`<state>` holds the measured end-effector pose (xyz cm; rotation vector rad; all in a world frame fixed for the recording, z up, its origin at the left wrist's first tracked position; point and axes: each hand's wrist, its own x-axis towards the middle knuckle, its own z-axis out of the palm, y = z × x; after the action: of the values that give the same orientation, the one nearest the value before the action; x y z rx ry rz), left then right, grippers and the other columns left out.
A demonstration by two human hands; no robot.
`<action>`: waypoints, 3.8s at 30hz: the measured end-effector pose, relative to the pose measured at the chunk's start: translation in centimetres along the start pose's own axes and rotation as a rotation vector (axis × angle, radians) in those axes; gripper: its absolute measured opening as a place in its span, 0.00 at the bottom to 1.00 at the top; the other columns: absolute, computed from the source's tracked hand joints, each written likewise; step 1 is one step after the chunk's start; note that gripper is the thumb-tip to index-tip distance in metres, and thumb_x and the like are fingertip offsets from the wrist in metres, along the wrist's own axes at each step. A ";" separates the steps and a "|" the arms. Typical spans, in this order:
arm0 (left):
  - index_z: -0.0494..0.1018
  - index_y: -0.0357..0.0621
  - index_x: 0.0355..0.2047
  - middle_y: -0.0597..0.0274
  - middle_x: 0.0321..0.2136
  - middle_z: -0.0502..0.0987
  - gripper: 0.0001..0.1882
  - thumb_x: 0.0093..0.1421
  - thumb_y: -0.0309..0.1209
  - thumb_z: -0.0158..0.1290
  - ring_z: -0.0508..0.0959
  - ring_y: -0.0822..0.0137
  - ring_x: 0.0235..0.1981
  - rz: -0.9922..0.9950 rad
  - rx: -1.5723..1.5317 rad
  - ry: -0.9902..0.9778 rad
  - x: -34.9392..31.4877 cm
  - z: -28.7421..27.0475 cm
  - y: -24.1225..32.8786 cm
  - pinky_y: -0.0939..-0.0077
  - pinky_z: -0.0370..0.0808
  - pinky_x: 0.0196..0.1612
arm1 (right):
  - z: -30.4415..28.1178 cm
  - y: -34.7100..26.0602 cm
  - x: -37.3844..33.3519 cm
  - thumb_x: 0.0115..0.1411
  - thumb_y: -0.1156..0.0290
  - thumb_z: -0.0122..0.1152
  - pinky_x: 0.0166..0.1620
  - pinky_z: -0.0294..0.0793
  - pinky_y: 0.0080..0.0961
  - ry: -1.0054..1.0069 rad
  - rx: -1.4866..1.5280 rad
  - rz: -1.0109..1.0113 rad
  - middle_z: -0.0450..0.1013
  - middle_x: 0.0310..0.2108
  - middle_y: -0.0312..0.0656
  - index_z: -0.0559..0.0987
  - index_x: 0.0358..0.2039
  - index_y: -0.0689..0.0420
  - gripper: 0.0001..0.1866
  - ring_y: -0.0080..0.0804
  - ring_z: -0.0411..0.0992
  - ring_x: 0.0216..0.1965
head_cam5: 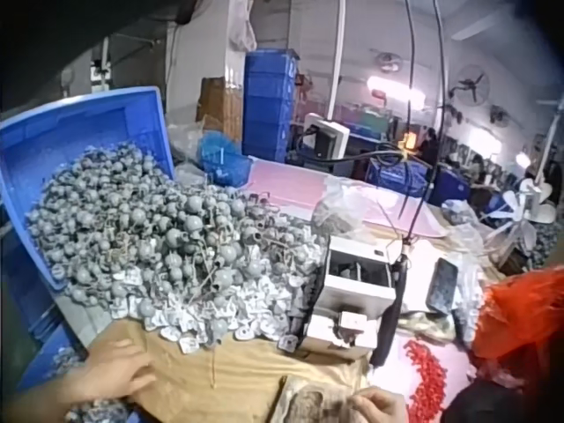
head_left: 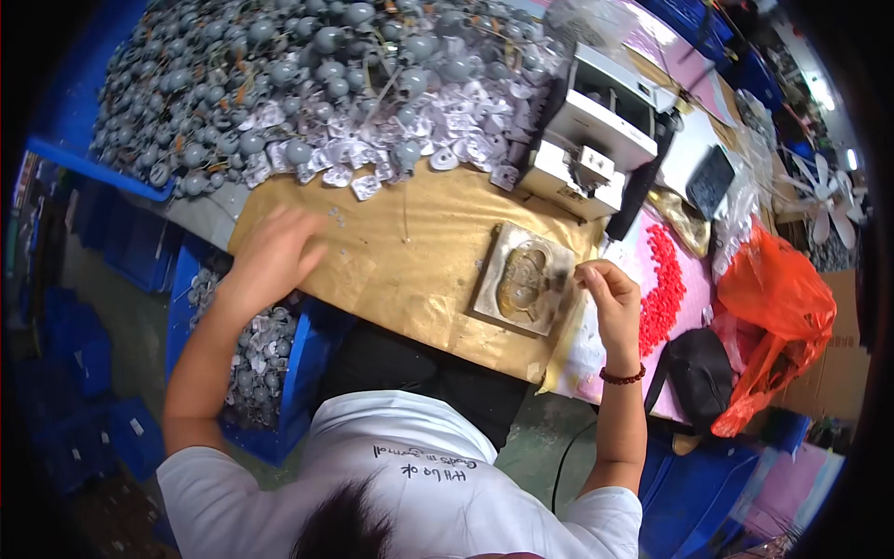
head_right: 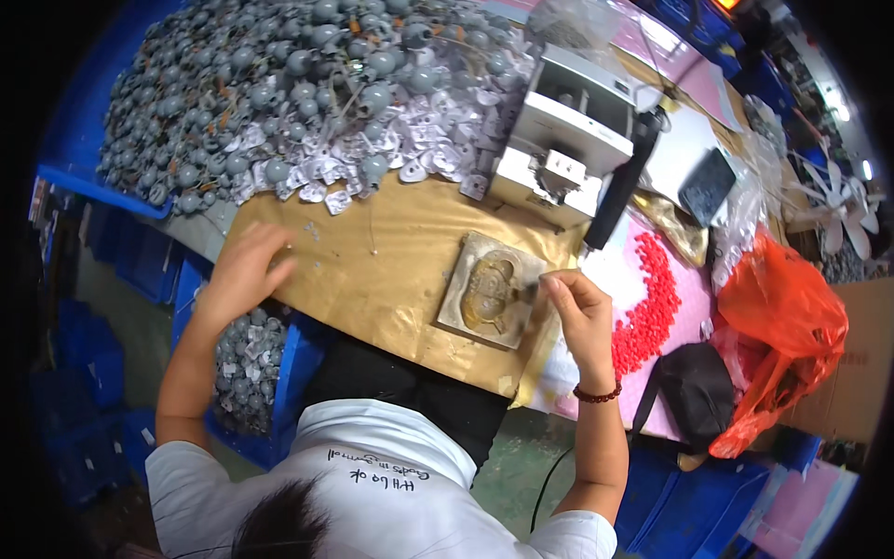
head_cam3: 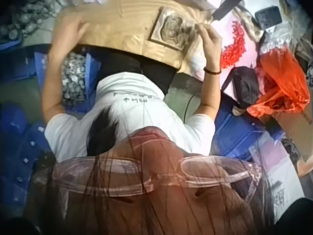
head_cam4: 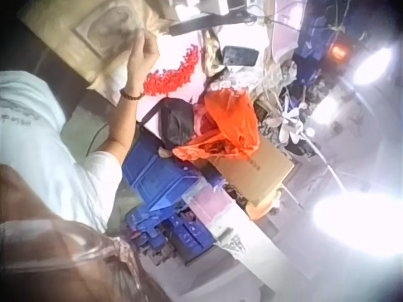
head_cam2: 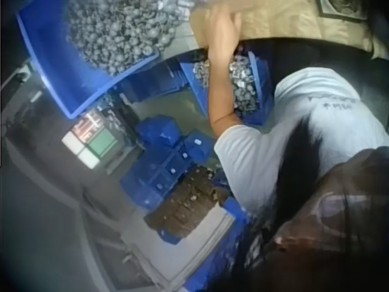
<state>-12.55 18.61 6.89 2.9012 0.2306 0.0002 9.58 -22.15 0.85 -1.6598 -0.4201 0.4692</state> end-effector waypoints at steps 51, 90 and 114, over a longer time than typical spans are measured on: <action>0.78 0.49 0.45 0.60 0.45 0.74 0.14 0.57 0.27 0.54 0.70 0.55 0.51 0.128 0.310 0.654 30.0 -1.2 5.8 0.61 0.72 0.51 | 5.2 0.8 0.9 0.50 0.78 0.67 0.46 0.69 0.37 -0.119 -0.839 -0.737 0.73 0.39 0.40 0.79 0.38 0.56 0.13 0.42 0.70 0.45; 0.77 0.43 0.49 0.77 0.16 0.69 0.16 0.74 0.36 0.42 0.63 0.88 0.16 0.607 -0.982 0.627 19.6 -7.3 16.3 0.89 0.61 0.20 | 4.7 -8.1 3.1 0.54 0.83 0.63 0.52 0.72 0.33 0.148 -0.346 -0.785 0.73 0.46 0.51 0.78 0.45 0.64 0.16 0.44 0.74 0.48; 0.49 0.37 0.69 0.50 0.61 0.59 0.29 0.73 0.35 0.42 0.60 0.58 0.63 -0.503 -1.621 0.267 2.5 11.6 15.7 0.61 0.63 0.61 | 5.2 -5.5 -3.0 0.66 0.78 0.56 0.42 0.78 0.20 -0.591 0.257 0.171 0.79 0.38 0.40 0.74 0.52 0.65 0.14 0.21 0.76 0.36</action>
<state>-7.45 1.27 -0.87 1.1850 0.6159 0.3185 4.27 -18.63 5.93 -1.2923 -0.6212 1.1052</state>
